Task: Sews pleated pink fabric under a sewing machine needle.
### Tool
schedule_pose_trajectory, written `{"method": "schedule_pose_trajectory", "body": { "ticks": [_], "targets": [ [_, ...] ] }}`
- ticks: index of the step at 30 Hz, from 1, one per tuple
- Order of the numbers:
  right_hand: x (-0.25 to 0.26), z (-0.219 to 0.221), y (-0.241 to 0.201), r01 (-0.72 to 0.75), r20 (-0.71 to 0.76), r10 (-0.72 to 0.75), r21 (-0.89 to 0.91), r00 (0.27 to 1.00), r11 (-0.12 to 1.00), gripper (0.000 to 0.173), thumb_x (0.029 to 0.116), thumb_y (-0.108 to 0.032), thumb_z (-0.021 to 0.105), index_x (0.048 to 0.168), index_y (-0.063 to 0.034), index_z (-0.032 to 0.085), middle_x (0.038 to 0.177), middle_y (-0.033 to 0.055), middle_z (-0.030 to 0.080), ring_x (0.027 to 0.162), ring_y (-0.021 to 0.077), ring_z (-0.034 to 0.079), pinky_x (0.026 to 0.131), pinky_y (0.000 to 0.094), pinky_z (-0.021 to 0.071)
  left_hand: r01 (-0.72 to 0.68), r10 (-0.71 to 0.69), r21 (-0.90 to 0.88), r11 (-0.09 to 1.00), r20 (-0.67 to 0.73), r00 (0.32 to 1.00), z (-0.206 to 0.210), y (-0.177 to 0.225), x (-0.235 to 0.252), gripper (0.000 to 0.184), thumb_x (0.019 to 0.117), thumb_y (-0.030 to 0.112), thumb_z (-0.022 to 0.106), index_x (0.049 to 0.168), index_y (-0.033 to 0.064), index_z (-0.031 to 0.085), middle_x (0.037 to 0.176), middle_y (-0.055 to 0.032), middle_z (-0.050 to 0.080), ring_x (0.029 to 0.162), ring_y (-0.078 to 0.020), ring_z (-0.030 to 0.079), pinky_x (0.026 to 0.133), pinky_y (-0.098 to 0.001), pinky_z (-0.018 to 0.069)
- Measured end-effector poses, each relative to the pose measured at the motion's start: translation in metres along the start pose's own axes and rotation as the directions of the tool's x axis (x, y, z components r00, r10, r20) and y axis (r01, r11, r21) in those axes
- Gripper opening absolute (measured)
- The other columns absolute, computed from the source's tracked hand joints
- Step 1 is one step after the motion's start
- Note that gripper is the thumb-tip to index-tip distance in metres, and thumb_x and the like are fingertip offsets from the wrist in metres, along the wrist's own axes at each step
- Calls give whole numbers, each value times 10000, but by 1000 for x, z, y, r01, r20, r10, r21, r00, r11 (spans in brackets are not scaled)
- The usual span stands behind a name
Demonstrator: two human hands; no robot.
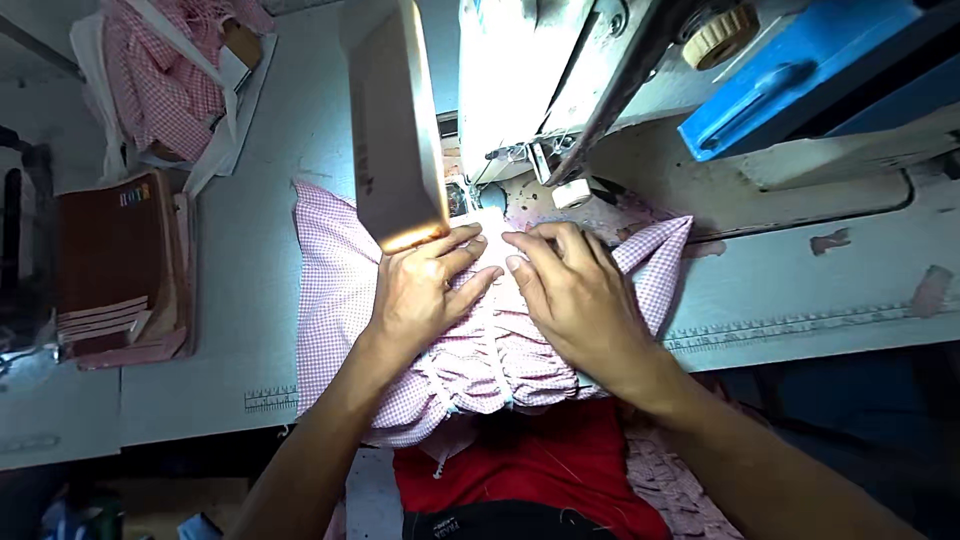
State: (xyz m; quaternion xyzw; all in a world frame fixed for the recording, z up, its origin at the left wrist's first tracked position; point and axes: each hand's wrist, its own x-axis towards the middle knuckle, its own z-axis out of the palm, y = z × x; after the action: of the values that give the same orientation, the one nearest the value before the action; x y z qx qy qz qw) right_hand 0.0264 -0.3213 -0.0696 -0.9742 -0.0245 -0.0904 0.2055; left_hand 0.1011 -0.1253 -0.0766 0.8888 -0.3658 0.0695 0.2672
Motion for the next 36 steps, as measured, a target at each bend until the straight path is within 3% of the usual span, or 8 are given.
{"method": "schedule_pose_trajectory", "body": {
  "ticks": [5,8,10,13,16,20,30,36],
  "targets": [
    [24,-21,7,-110,167,78,188,983,976,251,1003,-181,628,1240,-135,701,1020,99,652,804,236,640,688,454,541,-19,19,35,999,-6,1000,1,2,-1,303,989,401,660,1193,215,787,1290,62,717,1129,-156,631,889,-363,472],
    [34,-30,8,-249,232,188,274,955,929,205,990,-159,616,1179,-138,693,899,47,668,716,191,623,631,445,519,-8,9,43,999,-16,1000,3,2,-1,297,986,410,661,1183,228,790,1287,72,717,1134,-157,627,890,-369,468],
    [37,-33,13,-281,181,233,314,955,907,180,1008,-177,598,1156,-124,685,876,82,657,680,220,606,585,457,497,-2,3,50,999,-15,1000,4,3,-2,294,987,410,657,1185,238,790,1292,80,715,1147,-161,624,899,-375,469],
    [38,-27,16,-126,3,127,137,992,982,182,1020,-156,603,1169,-66,654,988,174,657,858,345,665,712,544,535,-1,2,62,998,-9,1000,5,2,-2,300,988,416,651,1199,251,785,1304,92,706,1159,-164,616,902,-379,465],
    [31,-21,-1,-24,-55,18,-108,998,994,227,1015,-123,570,1202,-35,664,1101,232,620,1012,447,618,756,589,527,-2,2,83,997,-10,1000,5,3,-2,304,991,427,640,1198,258,785,1307,97,706,1150,-153,621,887,-372,463],
    [20,3,-18,88,-109,-91,-30,990,996,266,1007,-70,542,1209,-60,714,1179,145,681,1089,333,633,916,450,526,-17,19,91,996,-22,1000,5,4,-4,298,998,391,620,1175,227,793,1270,71,725,1117,-172,627,867,-381,450],
    [30,10,0,140,-13,-142,-112,990,984,354,1019,-46,513,1344,-40,652,1343,147,652,1203,341,621,980,445,515,-45,49,162,986,-22,999,6,5,-8,293,1016,394,591,1178,250,788,1290,85,716,1118,-172,631,861,-414,431],
    [43,16,4,146,-15,-149,-135,989,980,372,1027,-45,481,1364,-32,638,1366,161,642,1259,345,599,1033,443,494,-47,53,169,984,-33,998,6,4,-6,259,1016,359,609,1165,267,799,1260,93,727,1154,-191,608,960,-462,365]
  ]
}}
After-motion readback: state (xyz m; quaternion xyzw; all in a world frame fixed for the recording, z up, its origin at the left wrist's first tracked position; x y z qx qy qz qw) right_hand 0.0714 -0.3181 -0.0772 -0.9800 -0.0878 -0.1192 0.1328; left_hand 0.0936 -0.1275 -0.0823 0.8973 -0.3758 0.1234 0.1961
